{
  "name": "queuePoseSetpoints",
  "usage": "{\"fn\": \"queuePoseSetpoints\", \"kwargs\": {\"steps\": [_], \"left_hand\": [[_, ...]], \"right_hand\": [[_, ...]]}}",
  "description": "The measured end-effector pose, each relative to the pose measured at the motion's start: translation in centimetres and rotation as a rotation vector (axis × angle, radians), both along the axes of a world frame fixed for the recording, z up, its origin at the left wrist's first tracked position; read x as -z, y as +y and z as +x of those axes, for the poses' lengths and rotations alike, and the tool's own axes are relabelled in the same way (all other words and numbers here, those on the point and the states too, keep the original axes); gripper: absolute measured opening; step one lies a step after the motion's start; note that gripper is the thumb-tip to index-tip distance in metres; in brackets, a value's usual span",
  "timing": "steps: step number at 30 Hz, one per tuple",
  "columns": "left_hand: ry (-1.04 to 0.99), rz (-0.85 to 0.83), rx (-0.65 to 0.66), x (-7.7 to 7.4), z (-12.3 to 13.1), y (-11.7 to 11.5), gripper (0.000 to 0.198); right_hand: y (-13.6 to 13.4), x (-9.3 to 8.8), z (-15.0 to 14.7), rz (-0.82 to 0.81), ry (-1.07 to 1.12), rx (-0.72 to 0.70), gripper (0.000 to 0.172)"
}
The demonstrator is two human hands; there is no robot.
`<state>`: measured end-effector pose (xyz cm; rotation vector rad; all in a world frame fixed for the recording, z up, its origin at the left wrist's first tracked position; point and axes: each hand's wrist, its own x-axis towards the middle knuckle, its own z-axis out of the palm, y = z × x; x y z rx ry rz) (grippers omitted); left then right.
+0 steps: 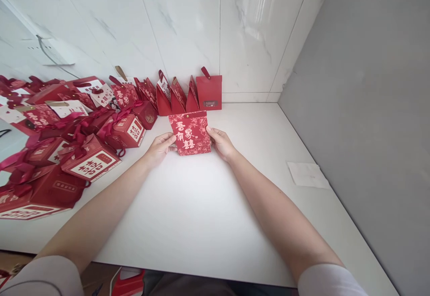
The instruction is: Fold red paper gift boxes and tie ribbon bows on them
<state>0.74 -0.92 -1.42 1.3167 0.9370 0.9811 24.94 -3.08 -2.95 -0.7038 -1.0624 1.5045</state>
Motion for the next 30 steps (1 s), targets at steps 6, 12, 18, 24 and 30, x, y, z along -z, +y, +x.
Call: {"fn": "queuePoseSetpoints", "kwargs": {"steps": [6,12,18,24,30], "left_hand": [[0.163,0.299,-0.287,1.3,0.9,0.5,0.028],[0.41,0.439,-0.255,2.7,0.9,1.0,0.093],[0.697,0.498,-0.052,1.3,1.0,-0.4,0.147],[0.699,0.499,-0.21,1.4,1.4,-0.5,0.13],[0.407,0.458,-0.182,1.0,1.0,-0.4,0.073]], "right_hand": [[-0.2,0.0,-0.9,0.083,-0.189,0.052,0.042],[-0.6,0.5,-1.6,0.304,-0.402,-0.142,0.031],[-0.8,0.6,-1.7,0.384,-0.593,-0.148,0.02],[-1.6,0.3,-2.2,0.586,-0.771,0.105,0.014],[-1.7,0.5,-2.0,0.576,-0.828,0.407,0.049]]}}
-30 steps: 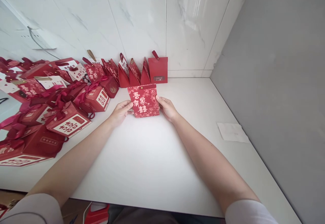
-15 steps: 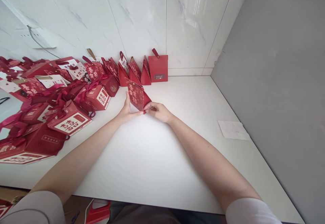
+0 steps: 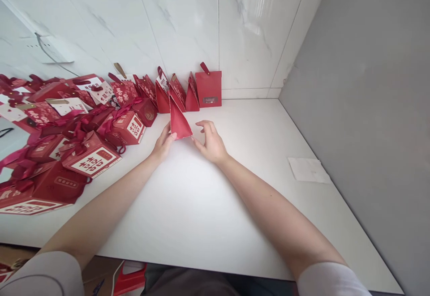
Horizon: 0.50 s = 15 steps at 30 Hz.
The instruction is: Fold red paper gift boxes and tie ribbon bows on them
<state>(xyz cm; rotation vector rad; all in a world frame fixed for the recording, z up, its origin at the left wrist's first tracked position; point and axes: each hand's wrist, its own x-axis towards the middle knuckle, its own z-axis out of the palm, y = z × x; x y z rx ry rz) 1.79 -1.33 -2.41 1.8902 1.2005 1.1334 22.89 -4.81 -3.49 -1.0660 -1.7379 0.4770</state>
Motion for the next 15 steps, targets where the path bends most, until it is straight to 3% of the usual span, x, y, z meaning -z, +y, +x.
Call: {"fn": "queuePoseSetpoints", "kwargs": {"steps": [4,8,11,15], "left_hand": [[0.016,0.025,0.065,-1.1,0.4,-1.0,0.06],[0.066,0.036,0.142,-1.6,0.8,-1.6,0.06],[0.14,0.043,0.161,-1.4,0.8,-1.7,0.056],[0.397,0.131,0.176,-0.5,0.8,-1.4,0.048]], "right_hand": [[0.1,0.0,0.3,-0.189,0.007,-0.191,0.08],[-0.3,-0.9,0.4,-0.152,-0.008,-0.325,0.08],[-0.2,-1.1,0.4,-0.15,-0.003,-0.275,0.074],[0.8,0.0,0.5,-0.191,-0.004,-0.159,0.07]]}}
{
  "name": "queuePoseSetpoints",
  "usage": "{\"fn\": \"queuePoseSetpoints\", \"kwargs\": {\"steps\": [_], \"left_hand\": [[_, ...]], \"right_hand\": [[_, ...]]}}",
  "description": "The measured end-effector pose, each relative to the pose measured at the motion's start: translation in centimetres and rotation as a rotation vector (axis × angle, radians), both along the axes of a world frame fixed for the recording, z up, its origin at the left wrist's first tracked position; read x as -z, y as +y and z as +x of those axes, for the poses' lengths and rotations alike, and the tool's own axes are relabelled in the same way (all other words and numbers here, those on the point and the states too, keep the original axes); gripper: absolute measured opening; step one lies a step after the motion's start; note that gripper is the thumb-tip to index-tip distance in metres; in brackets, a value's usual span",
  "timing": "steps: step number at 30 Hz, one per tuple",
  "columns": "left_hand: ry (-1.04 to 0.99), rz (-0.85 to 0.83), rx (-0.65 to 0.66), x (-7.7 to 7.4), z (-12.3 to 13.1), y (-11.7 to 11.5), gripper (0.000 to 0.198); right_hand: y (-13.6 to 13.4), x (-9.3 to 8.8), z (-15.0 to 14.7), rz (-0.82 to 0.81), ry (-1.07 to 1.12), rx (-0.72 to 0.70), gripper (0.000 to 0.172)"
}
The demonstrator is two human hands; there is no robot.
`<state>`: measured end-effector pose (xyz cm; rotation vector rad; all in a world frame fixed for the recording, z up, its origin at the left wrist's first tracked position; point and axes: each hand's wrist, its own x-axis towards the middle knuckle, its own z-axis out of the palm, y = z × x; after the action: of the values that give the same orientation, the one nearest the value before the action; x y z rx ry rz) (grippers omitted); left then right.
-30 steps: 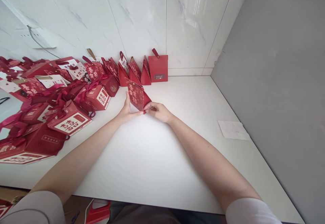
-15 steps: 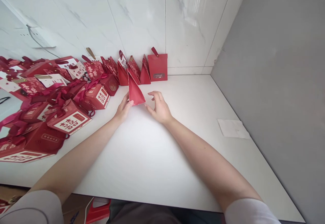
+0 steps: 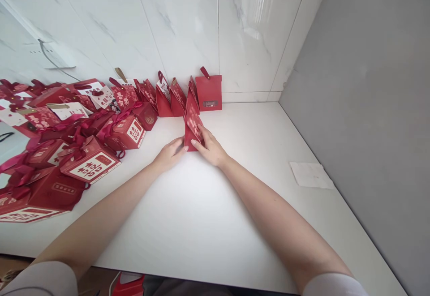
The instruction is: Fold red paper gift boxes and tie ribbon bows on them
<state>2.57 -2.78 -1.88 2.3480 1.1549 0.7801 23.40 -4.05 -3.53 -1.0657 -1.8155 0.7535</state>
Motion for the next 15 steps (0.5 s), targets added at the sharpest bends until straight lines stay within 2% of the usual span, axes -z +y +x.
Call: {"fn": "queuePoseSetpoints", "kwargs": {"steps": [2,4,7,9,12,15], "left_hand": [[0.128,0.075,-0.011,0.3,0.1,0.0,0.049],[0.229,0.143,-0.088,0.3,0.2,-0.1,0.046],[0.363,0.229,-0.215,0.0,0.4,-0.3,0.04],[0.41,0.267,-0.215,-0.1,0.5,-0.4,0.036],[0.399,0.231,-0.172,-0.1,0.8,-0.3,0.031],[0.398,0.167,-0.164,0.0,1.0,0.0,0.03]], "right_hand": [[0.3,0.5,0.0,0.03,-0.057,0.023,0.07],[0.4,0.6,0.0,0.059,-0.135,0.071,0.067],[-0.1,0.0,-0.1,0.069,-0.316,0.207,0.041],[-0.4,-0.5,-0.3,0.068,-0.466,0.258,0.027],[-0.7,-0.9,-0.5,0.058,-0.622,0.256,0.025],[-0.7,-0.8,-0.7,0.065,-0.675,0.274,0.024]]}}
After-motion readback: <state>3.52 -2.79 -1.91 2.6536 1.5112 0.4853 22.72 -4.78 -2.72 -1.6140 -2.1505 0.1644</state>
